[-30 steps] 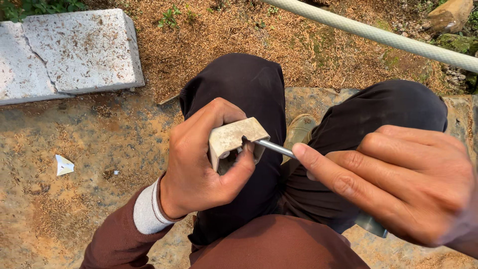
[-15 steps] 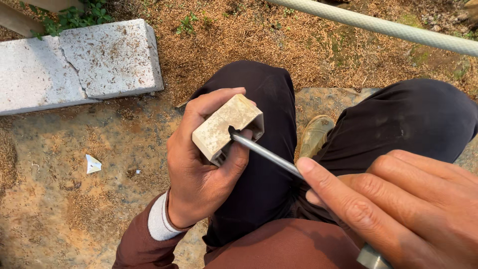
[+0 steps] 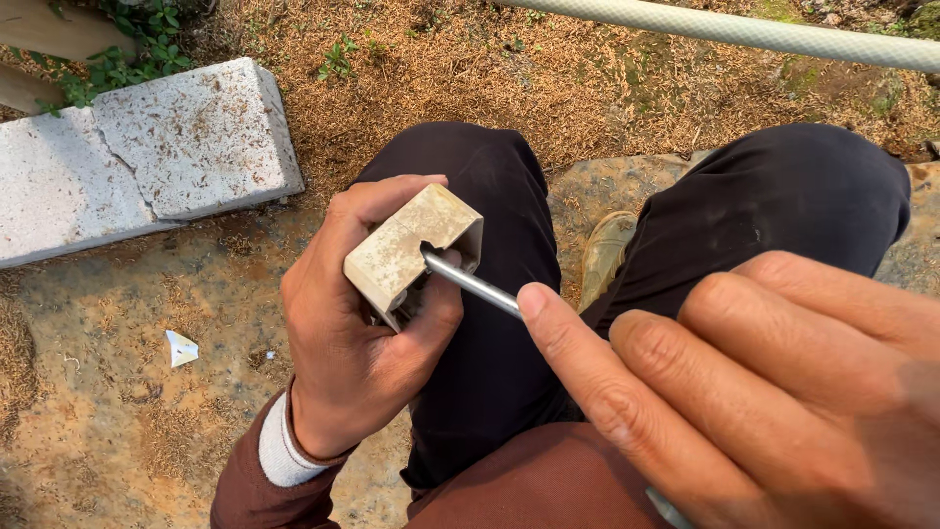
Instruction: The person uses a chisel to scrape and clean the interior of a small beige plastic electrical component. They then insert a thin white wire into the component and adjust it with their fingers.
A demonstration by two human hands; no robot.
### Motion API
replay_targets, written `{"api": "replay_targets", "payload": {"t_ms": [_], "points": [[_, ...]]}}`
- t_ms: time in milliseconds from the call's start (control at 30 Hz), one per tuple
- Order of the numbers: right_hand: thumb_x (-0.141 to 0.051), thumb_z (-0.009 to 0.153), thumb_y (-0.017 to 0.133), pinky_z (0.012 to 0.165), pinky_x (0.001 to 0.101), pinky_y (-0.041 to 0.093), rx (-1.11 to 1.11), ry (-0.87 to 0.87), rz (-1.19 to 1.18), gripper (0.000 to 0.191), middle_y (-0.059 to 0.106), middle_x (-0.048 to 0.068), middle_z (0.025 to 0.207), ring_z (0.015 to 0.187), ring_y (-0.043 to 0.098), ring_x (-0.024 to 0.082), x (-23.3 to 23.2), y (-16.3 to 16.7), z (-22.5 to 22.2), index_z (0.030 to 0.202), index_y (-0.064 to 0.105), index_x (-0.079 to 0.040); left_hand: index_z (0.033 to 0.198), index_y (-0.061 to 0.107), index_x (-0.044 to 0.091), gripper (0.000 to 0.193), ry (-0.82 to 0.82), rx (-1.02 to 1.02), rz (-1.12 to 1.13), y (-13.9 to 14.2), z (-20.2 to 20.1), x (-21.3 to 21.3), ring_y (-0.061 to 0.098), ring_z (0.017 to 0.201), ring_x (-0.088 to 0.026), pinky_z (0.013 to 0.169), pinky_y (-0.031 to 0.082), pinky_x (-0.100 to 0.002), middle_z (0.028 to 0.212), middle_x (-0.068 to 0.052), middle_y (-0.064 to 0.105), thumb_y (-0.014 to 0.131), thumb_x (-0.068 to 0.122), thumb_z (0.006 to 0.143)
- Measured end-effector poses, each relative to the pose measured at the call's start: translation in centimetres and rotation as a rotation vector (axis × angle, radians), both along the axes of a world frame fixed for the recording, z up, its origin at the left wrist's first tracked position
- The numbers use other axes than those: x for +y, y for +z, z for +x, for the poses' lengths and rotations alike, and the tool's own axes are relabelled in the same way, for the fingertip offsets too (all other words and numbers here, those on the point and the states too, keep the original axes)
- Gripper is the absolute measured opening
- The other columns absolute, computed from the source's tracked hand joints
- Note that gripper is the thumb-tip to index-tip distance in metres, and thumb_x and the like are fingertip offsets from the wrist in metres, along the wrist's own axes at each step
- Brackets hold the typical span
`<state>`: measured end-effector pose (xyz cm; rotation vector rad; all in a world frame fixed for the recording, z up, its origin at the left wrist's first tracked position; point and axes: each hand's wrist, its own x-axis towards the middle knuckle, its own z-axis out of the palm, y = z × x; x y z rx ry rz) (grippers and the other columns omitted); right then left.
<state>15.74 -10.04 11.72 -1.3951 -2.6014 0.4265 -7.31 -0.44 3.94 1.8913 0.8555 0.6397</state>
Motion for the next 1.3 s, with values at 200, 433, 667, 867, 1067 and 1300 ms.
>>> {"api": "replay_targets", "payload": {"t_ms": [200,433,667,867,1067,1300], "points": [[-0.030,0.058,0.059,0.052,0.0324,0.050,-0.036,-0.169,-0.064,0.079,0.051,0.002,0.063,0.057,0.058,0.015,-0.9,0.6,-1.6,0.131,0.070,-0.001,0.129,0.057,-0.001,0.041,0.045,-0.014,0.084,-0.5,0.7,-0.7,0.074,0.102,-0.020,0.085,0.058,-0.027,0.114,-0.012,0.068,0.076,-0.003,0.093],[-0.021,0.067,0.064,0.053,0.0346,0.052,0.172,-0.277,-0.130,0.070,0.059,0.009,0.072,0.065,0.065,0.019,-1.2,1.2,-2.1,0.128,0.066,0.014,0.131,0.058,-0.001,0.036,0.052,0.002,0.159,-1.8,1.0,-1.3,0.076,0.102,-0.018,0.088,0.059,-0.025,0.115,-0.012,0.070,0.077,-0.004,0.100],[-0.012,0.071,0.066,0.044,0.0349,0.047,0.208,-0.198,-0.086,0.065,0.057,0.007,0.067,0.058,0.061,0.020,-1.1,0.7,-1.6,0.128,0.064,0.019,0.129,0.059,-0.001,0.034,0.066,-0.010,0.192,-2.4,1.2,-1.5,0.075,0.103,-0.018,0.089,0.058,-0.027,0.115,-0.012,0.069,0.076,-0.005,0.100],[-0.012,0.078,0.066,0.044,0.0334,0.048,0.174,-0.193,-0.060,0.056,0.058,0.008,0.065,0.056,0.060,0.019,-1.7,0.0,-1.8,0.127,0.065,0.018,0.130,0.058,-0.001,0.035,0.041,-0.032,0.185,-2.4,1.5,-1.5,0.074,0.103,-0.019,0.089,0.058,-0.027,0.116,-0.013,0.069,0.075,-0.005,0.100],[-0.017,0.093,0.073,0.046,0.0339,0.044,0.304,-0.316,0.020,0.042,0.058,0.003,0.063,0.052,0.056,0.014,-0.7,0.4,-1.3,0.128,0.068,0.005,0.134,0.059,0.001,0.038,0.039,-0.185,0.005,-1.6,1.2,0.0,0.070,0.110,-0.020,0.100,0.054,-0.030,0.118,-0.009,0.071,0.074,0.000,0.098],[-0.006,0.083,0.079,0.044,0.0288,0.041,0.272,-0.739,-0.217,0.045,0.055,0.002,0.055,0.047,0.053,0.013,-4.6,-2.1,0.0,0.127,0.071,-0.005,0.133,0.064,0.008,0.039,0.076,-0.254,-0.018,-2.1,0.0,0.5,0.061,0.120,-0.018,0.105,0.050,-0.030,0.132,-0.007,0.059,0.081,0.007,0.098]]}}
